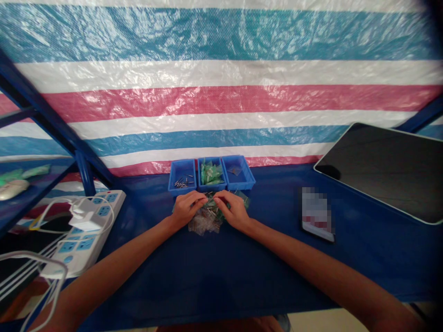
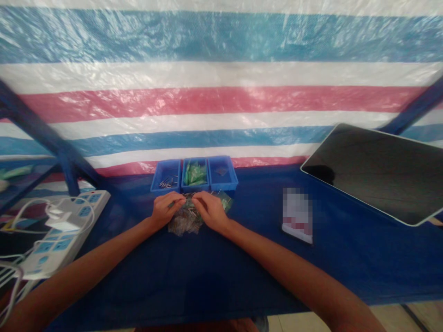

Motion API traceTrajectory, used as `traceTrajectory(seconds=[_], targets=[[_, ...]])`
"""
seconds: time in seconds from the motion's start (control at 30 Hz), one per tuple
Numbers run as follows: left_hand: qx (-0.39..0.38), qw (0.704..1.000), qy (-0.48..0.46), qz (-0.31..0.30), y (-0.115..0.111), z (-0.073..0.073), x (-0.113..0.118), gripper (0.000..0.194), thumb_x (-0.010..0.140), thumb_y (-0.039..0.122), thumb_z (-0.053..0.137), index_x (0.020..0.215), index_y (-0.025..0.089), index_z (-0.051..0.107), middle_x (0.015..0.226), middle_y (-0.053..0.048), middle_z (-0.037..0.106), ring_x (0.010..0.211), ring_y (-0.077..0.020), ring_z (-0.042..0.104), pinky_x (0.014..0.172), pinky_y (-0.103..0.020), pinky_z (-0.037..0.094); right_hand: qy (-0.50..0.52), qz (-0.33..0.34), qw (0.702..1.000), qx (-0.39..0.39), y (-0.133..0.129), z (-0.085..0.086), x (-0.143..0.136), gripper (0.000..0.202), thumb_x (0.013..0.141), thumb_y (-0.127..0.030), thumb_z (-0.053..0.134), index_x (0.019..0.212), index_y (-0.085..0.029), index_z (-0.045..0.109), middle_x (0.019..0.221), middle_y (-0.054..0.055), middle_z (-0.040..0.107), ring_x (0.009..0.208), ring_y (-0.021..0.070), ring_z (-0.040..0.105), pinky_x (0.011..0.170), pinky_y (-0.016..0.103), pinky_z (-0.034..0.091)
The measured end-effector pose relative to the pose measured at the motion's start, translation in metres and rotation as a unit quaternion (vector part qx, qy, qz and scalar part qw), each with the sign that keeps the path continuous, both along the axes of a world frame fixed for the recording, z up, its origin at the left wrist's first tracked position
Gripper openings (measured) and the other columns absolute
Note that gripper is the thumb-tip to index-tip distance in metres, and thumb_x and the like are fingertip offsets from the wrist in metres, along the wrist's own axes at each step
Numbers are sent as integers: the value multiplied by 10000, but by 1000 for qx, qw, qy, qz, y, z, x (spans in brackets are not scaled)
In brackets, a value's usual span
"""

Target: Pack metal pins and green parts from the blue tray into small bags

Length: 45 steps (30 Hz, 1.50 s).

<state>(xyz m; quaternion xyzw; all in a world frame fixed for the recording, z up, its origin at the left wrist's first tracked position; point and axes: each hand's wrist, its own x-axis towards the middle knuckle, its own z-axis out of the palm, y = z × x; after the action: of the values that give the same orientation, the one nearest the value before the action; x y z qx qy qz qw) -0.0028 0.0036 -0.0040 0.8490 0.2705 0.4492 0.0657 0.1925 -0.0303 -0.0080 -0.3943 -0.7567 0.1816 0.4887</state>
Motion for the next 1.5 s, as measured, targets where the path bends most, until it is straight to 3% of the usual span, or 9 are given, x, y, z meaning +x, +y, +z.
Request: traceTrajectory(seconds=[0.17,0.5,0.77,0.9,1.1,1.33,1.5], targets=[[2,1000,8,-2,0,0,-1,197,891,274,527,769,155,626,702,-30,650,637,-106,599,622,-209,467,-6,0,1000,7,1,-1,0,235,944,-310,418,867,-187,603,769,44,624,708,160,583,690,274,462],[0,1000,14,-12,-4,4,0,125,867,226,541,791,150,605,659,-12,606,562,-87,541,563,-204,424,8,0,1000,-1,0,-1,0,213,941,-286,431,921,-188,619,847,53,663,775,165,618,743,275,477],[22,988,-88,123,-4,6,1,97,851,233,575,823,152,618,673,3,627,572,-88,566,599,-205,457,12,-7,1000,-4,-1,0,0,239,948,-266,402,971,-188,627,876,57,670,809,170,634,761,275,480],[0,970,-152,191,-2,9,1,127,857,272,567,840,157,617,764,-14,636,696,-120,595,702,-241,477,7,-4,1000,-3,-1,0,1,239,948,-265,406,961,-179,628,871,57,670,806,166,632,759,267,476],[-2,947,-160,278,4,16,0,156,855,323,567,851,173,611,895,-39,621,930,-178,574,907,-339,417,-7,-4,1000,-6,0,0,1,265,951,-286,394,939,-172,632,841,57,666,782,160,623,743,267,476],[-37,923,-159,348,15,13,-5,230,845,356,580,713,175,529,944,-31,569,989,-188,524,970,-372,354,-6,-1,1000,-9,0,-1,0,276,952,-292,392,930,-172,640,834,53,665,776,156,621,750,266,477],[-60,922,-166,346,21,9,-6,197,834,374,593,796,182,565,966,-39,554,1005,-197,512,960,-376,367,-11,1,1000,-13,0,0,1,294,953,-308,380,927,-172,639,836,55,665,773,159,620,744,271,479]])
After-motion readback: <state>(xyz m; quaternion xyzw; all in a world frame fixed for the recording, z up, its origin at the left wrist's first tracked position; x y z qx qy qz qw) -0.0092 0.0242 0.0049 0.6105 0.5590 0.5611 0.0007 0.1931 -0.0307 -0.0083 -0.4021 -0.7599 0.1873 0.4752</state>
